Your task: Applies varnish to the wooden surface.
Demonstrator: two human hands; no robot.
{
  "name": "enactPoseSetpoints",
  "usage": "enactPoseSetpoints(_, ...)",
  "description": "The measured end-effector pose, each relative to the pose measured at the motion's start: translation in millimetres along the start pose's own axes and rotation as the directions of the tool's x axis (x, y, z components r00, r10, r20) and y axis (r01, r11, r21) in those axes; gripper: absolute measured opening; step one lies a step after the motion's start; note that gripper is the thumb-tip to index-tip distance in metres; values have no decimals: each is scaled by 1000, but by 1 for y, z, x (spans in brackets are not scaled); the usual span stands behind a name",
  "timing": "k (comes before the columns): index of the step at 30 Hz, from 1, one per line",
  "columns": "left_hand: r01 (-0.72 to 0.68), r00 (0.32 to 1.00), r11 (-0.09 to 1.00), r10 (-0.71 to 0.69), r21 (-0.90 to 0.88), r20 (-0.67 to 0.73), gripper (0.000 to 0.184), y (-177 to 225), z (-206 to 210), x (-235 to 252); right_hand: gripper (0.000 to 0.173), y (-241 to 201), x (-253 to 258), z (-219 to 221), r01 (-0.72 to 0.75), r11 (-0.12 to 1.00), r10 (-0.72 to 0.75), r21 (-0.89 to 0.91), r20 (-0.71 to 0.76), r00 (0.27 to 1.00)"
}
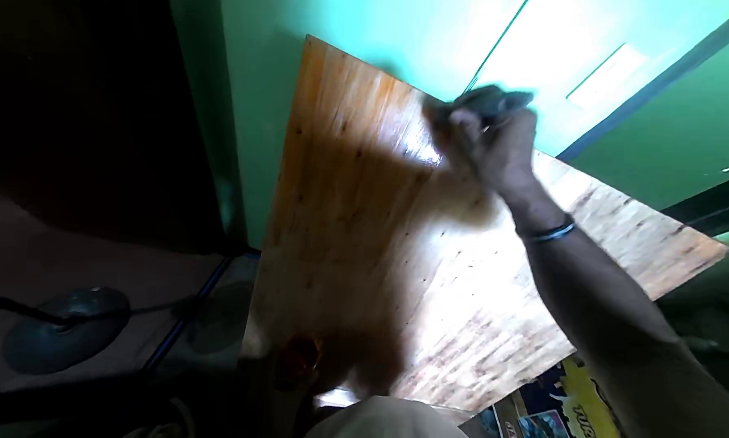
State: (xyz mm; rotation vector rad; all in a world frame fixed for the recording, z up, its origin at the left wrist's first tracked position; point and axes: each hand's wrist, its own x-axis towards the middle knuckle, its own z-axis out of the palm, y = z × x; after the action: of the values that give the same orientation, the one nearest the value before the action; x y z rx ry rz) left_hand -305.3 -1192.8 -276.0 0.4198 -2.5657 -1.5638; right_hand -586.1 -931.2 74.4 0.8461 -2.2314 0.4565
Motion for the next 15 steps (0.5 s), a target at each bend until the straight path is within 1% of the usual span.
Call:
enactPoseSetpoints(2,32,999,999,-32,7,5,84,0,-3,-4,21,8,20,-13,88,996,-87,16,-91,992)
enactPoseSetpoints(3,46,999,999,-46,16,7,85,1,-5,-6,20,6,21,-12,126,992,-126,-6,-95,987)
enactPoseSetpoints(4,50,999,998,-51,23,5,85,1,-5,-8,21,-1,15,-8,147,986,-152,-77,-62,986)
enactPoseSetpoints(6,37,999,999,-38,25,5,87,-4,-1,-10,26,-24,-19,15,159,953,-140,-259,93,986)
enactPoseSetpoints(7,28,1000,999,-27,36,-10,87,-6,1,-10,31,-40,-47,31,154,937,-92,-314,202,975)
enactPoseSetpoints(8,16,999,998,-13,59,-52,87,-7,5,-9,35,-53,-75,54,155,934,-69,-323,263,962)
enactPoseSetpoints(9,3,996,998,3,70,-85,87,-10,8,-9,34,-62,-101,81,183,940,-89,-290,310,947)
enactPoseSetpoints(10,-12,995,998,18,64,-97,87,-10,9,-9,33,-70,-128,105,211,949,-107,-234,389,915)
enactPoseSetpoints(11,-8,997,998,13,62,-80,86,-8,6,-10,32,-76,-150,123,215,964,-113,-157,487,866)
enactPoseSetpoints(12,8,999,999,-6,54,-44,85,-4,1,-10,33,-81,-164,133,187,979,-111,-78,569,815)
enactPoseSetpoints(13,33,999,998,-33,45,1,85,-4,-4,-10,33,-85,-167,133,104,994,-66,-21,642,764)
enactPoseSetpoints(14,53,998,998,-54,38,21,85,-4,-7,-11,32,-88,-157,124,-32,999,17,9,695,719)
enactPoseSetpoints(15,60,998,998,-60,31,25,85,-5,-9,-12,28,-88,-138,110,-179,983,108,28,701,705)
